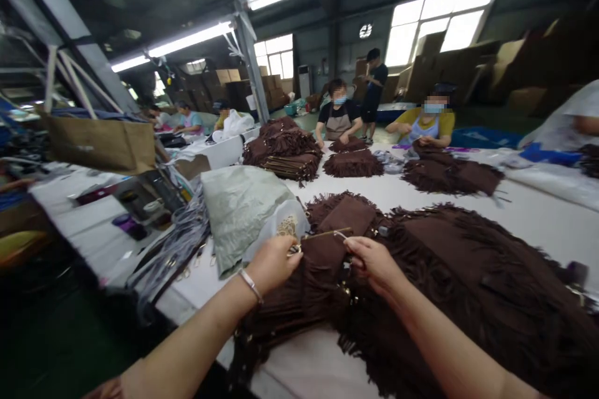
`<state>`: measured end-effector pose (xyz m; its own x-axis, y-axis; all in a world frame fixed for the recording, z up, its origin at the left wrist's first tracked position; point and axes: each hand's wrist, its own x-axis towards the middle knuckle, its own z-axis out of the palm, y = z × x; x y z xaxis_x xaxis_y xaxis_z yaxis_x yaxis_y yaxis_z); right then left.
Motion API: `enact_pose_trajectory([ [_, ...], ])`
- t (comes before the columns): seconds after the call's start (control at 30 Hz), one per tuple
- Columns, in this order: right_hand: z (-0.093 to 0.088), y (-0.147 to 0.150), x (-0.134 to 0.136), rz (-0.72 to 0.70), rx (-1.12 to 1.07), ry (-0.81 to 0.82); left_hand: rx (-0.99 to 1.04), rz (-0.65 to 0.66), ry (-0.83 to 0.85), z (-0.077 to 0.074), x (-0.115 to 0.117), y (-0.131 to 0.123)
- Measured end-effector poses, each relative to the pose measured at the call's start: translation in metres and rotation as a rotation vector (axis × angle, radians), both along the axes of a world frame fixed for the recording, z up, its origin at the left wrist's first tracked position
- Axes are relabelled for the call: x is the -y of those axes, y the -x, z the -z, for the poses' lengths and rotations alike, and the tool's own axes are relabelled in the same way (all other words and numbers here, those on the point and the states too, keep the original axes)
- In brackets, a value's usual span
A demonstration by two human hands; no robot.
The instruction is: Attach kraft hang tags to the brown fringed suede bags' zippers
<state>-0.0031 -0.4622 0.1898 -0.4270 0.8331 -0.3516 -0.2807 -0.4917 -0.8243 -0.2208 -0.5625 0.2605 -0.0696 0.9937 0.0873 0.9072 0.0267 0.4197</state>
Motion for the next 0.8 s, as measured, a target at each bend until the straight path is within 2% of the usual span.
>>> enact_pose_trajectory([
  [0.03,-0.007,0.0,0.002,-0.027,0.039,-0.088,0.028,-0.002,0.036,-0.002,-0.002,0.005],
  [0.17,-0.034,0.006,0.007,-0.14,0.311,-0.672,0.241,0.076,0.165,-0.008,-0.007,0.015],
  [0.3,-0.049,0.017,0.009,-0.24,0.45,-0.898,0.458,0.115,0.252,-0.006,-0.008,0.02],
  [0.43,-0.058,0.025,0.01,-0.25,0.605,-1.143,0.53,0.039,0.221,-0.001,-0.01,0.022],
  [0.53,-0.056,0.033,0.016,-0.145,0.698,-1.25,0.726,-0.101,0.278,0.006,-0.012,0.019],
  [0.63,-0.041,0.043,0.026,0.011,0.692,-1.241,1.043,-0.209,0.334,0.015,-0.014,0.017],
  [0.8,-0.013,0.058,0.035,0.171,0.669,-1.254,1.388,-0.234,0.375,0.026,-0.019,0.019],
])
